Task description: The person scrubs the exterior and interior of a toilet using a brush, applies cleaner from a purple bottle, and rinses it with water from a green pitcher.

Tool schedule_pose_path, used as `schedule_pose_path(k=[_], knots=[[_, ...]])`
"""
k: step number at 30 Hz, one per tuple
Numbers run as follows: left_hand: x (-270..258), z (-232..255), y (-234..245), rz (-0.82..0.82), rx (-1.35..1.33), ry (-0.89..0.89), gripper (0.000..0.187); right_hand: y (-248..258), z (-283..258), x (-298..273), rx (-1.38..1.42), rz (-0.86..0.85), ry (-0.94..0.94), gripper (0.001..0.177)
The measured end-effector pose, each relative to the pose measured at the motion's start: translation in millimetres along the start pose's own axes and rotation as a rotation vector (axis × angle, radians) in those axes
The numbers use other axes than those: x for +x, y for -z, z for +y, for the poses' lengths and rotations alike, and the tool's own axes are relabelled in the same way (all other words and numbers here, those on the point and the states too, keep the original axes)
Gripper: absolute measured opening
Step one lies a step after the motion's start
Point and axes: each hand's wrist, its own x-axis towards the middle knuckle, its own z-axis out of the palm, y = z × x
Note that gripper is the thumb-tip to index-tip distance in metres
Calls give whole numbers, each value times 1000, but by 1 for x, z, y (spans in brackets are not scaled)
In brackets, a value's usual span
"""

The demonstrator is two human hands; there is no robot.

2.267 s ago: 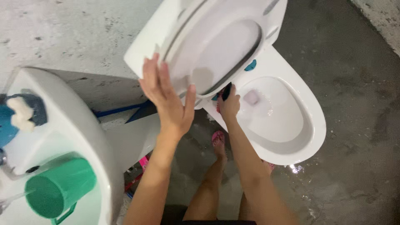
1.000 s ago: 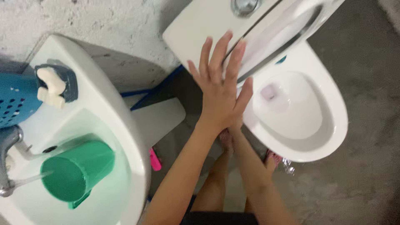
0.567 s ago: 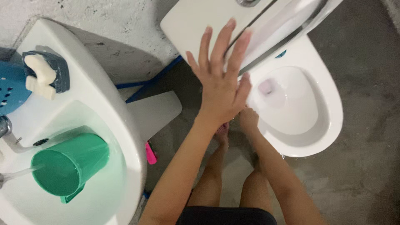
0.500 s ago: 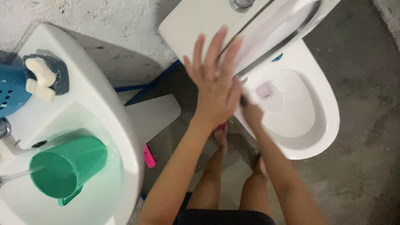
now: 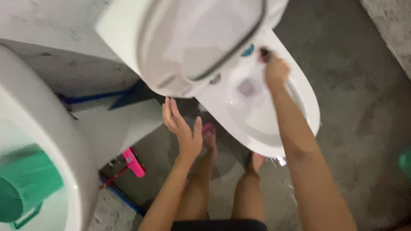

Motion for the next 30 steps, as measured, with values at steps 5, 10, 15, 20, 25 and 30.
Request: schedule_pose_path(k=[5, 10, 15, 20, 25, 30], knots=[[-23, 11, -21, -46, 29, 87, 82, 70, 102, -48, 315, -67, -400, 39], [-50, 57, -88, -286, 23, 91, 84, -16, 65, 15, 67, 130, -295, 38], [-71, 76, -97, -415, 30, 111, 83, -24, 171, -83, 211, 81, -139, 43], [-85, 81, -99, -435, 56, 130, 84, -12, 188, -152, 440, 179, -310, 54], [-114, 81, -116, -471, 105, 141, 83, 0, 176, -78, 252, 61, -86, 58], [-129, 94, -119, -501, 126, 141, 82, 60, 226, -251, 430, -253, -239, 46]])
